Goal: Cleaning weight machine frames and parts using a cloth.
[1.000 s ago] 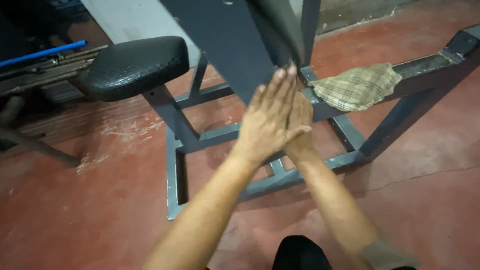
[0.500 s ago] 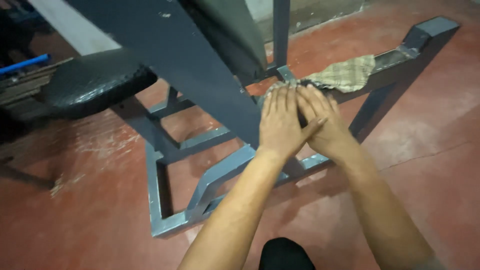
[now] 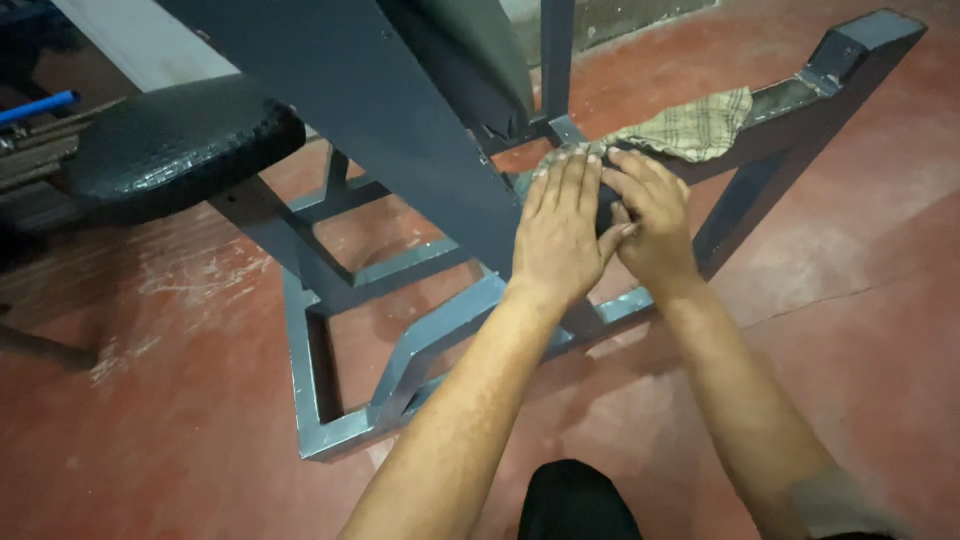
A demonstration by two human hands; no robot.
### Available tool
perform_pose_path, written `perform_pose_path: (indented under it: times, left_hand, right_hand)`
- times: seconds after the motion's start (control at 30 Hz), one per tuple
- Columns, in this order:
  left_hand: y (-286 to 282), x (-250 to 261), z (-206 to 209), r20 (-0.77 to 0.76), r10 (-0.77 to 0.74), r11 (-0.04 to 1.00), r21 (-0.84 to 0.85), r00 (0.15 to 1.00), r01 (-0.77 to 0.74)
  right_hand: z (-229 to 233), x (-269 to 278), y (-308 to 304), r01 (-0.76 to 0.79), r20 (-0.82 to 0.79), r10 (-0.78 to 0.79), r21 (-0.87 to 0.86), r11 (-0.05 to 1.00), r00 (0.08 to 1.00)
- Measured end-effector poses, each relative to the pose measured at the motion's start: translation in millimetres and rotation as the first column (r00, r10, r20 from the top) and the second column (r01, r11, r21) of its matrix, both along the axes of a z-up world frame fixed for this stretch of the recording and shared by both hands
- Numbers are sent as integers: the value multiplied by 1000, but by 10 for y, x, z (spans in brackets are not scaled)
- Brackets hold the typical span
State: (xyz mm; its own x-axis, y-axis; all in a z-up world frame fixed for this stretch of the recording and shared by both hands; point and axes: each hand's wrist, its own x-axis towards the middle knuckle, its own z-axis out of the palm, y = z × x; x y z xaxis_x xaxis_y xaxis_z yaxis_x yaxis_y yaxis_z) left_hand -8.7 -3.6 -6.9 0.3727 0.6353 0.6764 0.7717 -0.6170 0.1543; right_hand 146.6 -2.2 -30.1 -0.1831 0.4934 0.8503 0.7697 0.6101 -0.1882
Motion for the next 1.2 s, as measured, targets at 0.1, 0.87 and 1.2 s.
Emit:
perform_pose_path:
  times: [0.1, 0.87, 1.2]
  left_hand:
    - [-85, -86, -47, -153, 95, 995, 33, 984, -91]
    - [-235, -751, -1242, -560, 310, 950, 219, 768, -223]
    - [-97, -577, -1441, -581, 223, 974, 165, 783, -155]
  right_hand:
    - [-158, -225, -32, 71, -62, -69, 23, 997, 996]
    - [-1828, -1081, -8, 102, -208, -178, -330, 938, 962]
    - [-1466, -1022, -201, 54, -473, -176, -262, 964, 863]
